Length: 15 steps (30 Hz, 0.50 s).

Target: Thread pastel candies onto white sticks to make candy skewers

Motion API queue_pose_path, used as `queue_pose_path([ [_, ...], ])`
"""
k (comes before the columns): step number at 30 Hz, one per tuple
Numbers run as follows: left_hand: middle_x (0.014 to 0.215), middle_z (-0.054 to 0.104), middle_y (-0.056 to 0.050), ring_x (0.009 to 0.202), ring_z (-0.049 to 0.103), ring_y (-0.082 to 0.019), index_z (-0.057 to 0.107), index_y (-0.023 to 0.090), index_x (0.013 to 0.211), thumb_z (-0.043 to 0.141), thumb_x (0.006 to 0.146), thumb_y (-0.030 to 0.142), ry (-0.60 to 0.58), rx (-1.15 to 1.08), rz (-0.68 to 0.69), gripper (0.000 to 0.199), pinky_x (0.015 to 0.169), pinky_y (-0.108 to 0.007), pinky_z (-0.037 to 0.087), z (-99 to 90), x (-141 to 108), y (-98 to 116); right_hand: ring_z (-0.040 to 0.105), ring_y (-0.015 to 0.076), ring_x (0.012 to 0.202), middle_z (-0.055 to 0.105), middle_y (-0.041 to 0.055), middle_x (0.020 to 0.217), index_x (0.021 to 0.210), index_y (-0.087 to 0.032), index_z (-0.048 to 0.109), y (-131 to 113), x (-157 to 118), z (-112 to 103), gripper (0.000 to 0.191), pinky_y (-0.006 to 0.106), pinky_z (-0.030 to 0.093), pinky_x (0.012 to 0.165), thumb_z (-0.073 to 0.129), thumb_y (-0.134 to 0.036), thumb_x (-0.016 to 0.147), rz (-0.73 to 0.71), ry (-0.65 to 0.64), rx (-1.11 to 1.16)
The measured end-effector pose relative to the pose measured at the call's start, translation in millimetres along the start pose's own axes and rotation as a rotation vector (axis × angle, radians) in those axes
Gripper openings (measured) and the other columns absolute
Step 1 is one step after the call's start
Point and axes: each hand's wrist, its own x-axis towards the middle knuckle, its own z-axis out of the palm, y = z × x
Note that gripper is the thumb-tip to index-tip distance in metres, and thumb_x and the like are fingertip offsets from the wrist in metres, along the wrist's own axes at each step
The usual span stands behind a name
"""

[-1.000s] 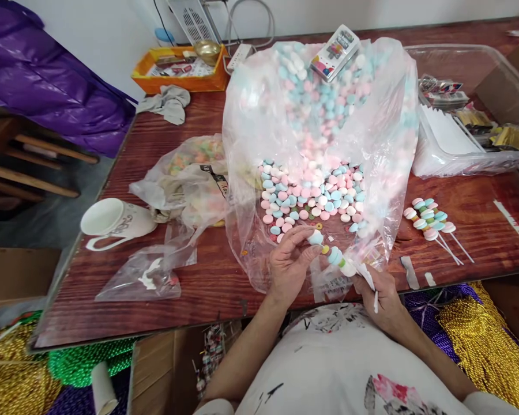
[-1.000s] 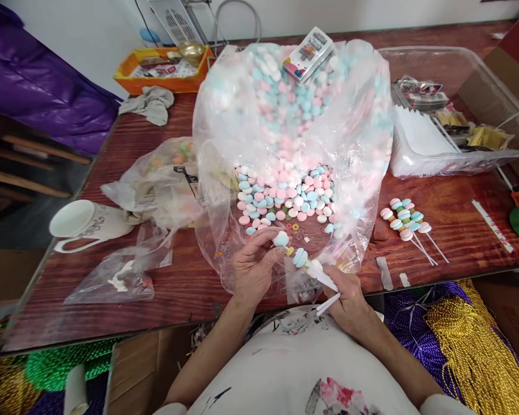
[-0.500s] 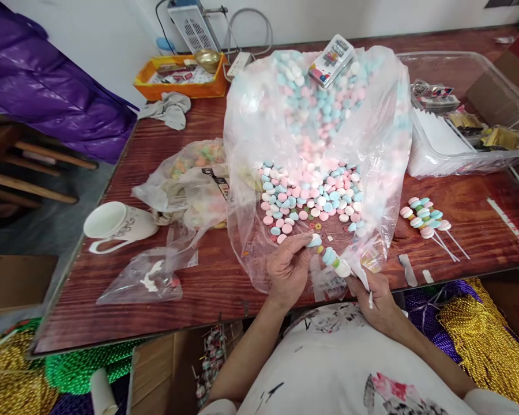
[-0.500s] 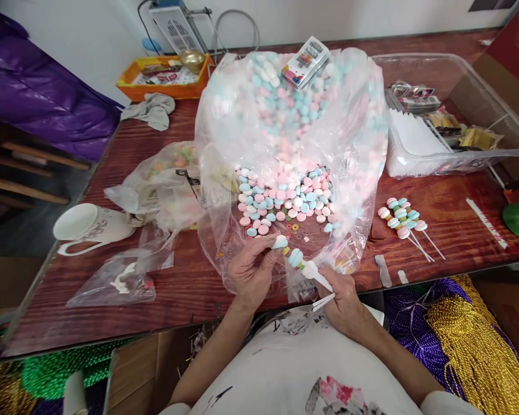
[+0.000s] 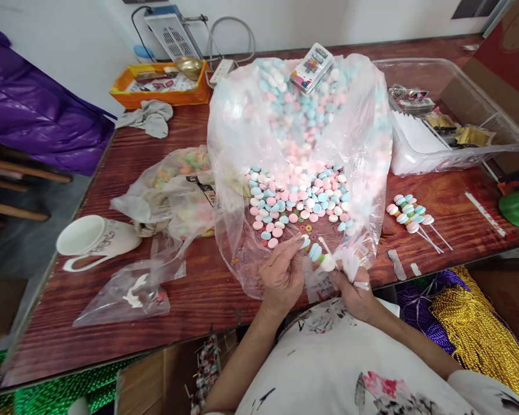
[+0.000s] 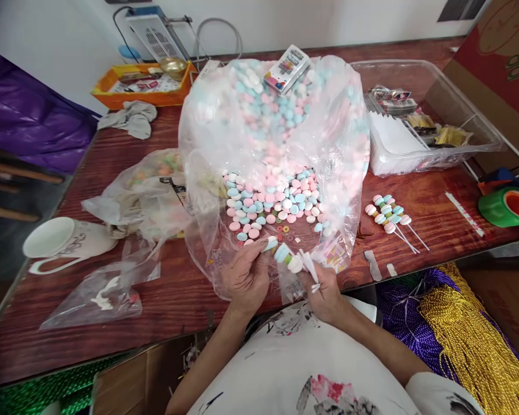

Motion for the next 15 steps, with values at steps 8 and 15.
queue_pose_path([
  [8,0.121,0.071,-0.006,0.112,0.068,-0.021,0.064,0.025,0.128,0.056,0.096,0.024,-0.179,-0.107,-0.189,0.033,0.101,-0.038,0.055,-5.8,6.2,0.9,0.046,0.0120,0.061,0.053,-0.0015,0.072,0.087,-0.020,0.057,2.1,-1.7,-10.0,0.015,0.025,0.041,0.062,0.046,-0.020,0.096,-0.080,-0.130,-0.128],
  [15,0.125,0.070,-0.007,0.118,0.065,-0.021,0.065,0.023,0.126,0.051,0.098,0.027,-0.108,-0.150,-0.228,0.032,0.107,-0.041,0.051,27.2,-8.4,-3.9,0.047,0.0120,0.061,0.053,-0.0019,0.069,0.089,-0.020,0.059,3.7,1.8,-10.4,0.018,0.025,0.043,0.060,0.043,-0.023,0.098,-0.103,0.019,-0.160],
])
